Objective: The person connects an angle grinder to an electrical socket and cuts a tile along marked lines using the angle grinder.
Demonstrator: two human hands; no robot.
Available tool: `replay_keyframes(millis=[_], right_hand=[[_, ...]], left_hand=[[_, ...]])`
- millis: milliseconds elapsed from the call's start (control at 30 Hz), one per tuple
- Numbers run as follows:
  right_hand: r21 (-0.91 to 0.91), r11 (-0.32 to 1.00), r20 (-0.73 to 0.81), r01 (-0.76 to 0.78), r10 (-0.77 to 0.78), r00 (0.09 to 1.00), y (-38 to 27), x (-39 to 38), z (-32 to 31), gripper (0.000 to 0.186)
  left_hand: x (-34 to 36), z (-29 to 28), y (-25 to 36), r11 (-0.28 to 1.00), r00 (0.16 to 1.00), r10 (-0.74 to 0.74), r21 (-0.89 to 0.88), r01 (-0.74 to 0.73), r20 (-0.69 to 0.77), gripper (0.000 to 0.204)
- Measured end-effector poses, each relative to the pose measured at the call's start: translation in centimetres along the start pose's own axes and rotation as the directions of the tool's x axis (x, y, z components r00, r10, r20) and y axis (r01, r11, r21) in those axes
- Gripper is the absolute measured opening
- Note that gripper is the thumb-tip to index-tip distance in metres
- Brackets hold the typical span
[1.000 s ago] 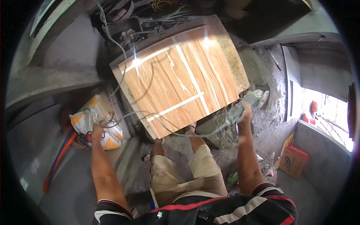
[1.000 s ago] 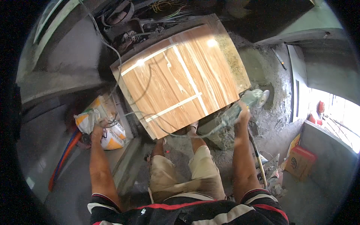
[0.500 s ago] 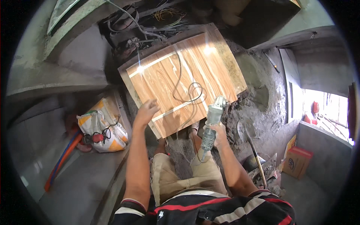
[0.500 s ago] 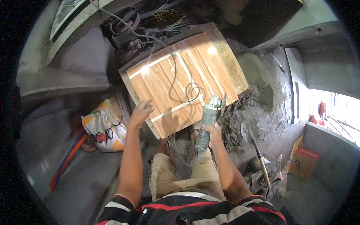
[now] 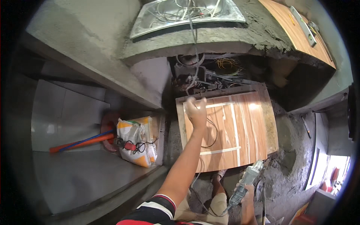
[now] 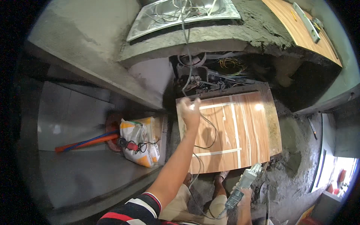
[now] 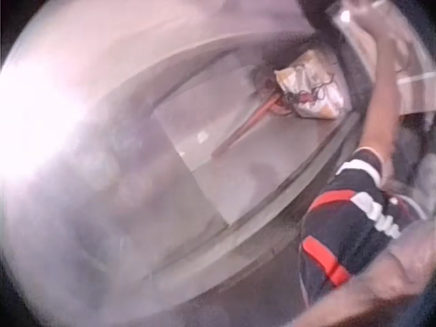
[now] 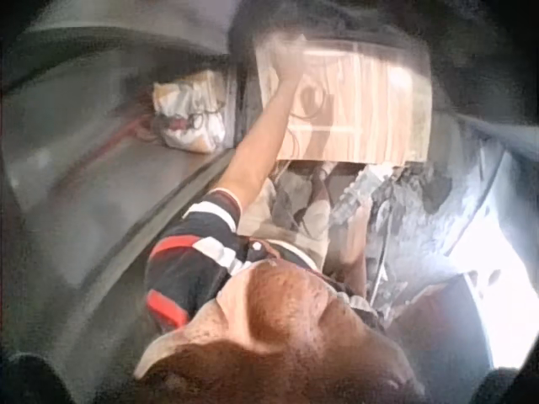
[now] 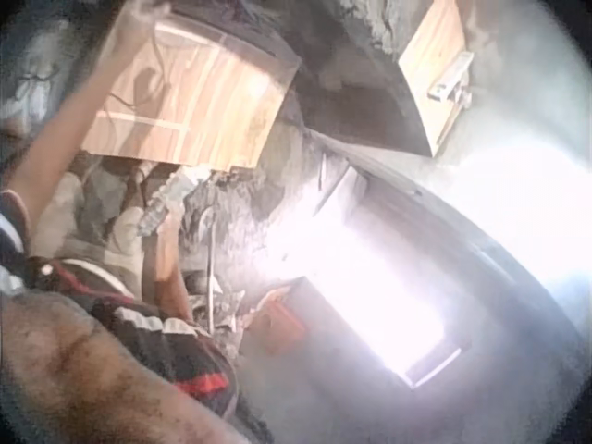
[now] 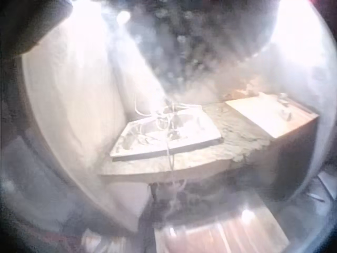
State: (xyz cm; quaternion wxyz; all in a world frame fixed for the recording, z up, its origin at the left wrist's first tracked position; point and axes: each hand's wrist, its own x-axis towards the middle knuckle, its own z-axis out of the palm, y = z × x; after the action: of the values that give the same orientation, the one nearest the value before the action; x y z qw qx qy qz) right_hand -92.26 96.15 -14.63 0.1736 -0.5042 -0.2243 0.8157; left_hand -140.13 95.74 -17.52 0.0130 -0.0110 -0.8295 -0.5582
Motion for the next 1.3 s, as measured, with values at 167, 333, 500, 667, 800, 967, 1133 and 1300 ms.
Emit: replay_keyframes(millis=[167,333,500,667,800,967,1133,1300], right_hand=[[-0.023,1.000,0.021,-0.011,0.012,1.000,0.0,0.7,1.6,0.046],[-0.035,0.998,0.027,-0.060,0.060,0.998,0.3,1.7,4.3,0.045],[-0.148,0.989,0.014,0.000,0.002,1.000,-1.3,1.3,6.2,0.044],[-0.215,0.976,0.083,-0.016,0.035,0.996,-0.8,2.7,5.6,0.046],[-0.183,0.982,0.075,0.035,-0.022,0.997,-0.2,3.0,6.8,0.045],[-0.162,0.987,0.077,0.001,0.012,0.997,-1.0,1.6,9.2,0.047],[-0.178,0.983,0.099,-0.034,0.052,0.994,-0.3,1.5,8.8,0.050],[-0.095,0.995,0.104,-0.036,0.046,0.993,-1.6,-0.1,9.9,0.050]], left_hand=[[9.6,1.0,9.2,0.995,0.978,0.014,0.097,0.007,-0.206,0.084],[12.1,1.2,7.0,0.946,0.867,-0.094,-0.228,0.231,0.490,0.028],[14.7,-9.3,13.3,0.832,0.991,-0.054,-0.543,0.112,0.122,0.023],[25.9,-18.8,16.3,0.933,0.961,0.079,-0.319,-0.165,-0.266,0.062],[32.9,-20.1,14.1,0.983,0.983,0.133,0.141,-0.115,-0.126,0.050],[32.7,-19.2,16.3,0.993,0.977,-0.106,0.063,0.095,0.188,0.018],[27.6,-22.1,18.1,0.794,0.958,0.159,0.546,-0.266,0.237,0.048],[13.8,-19.2,14.4,0.943,0.926,0.151,0.230,-0.240,0.346,0.064]])
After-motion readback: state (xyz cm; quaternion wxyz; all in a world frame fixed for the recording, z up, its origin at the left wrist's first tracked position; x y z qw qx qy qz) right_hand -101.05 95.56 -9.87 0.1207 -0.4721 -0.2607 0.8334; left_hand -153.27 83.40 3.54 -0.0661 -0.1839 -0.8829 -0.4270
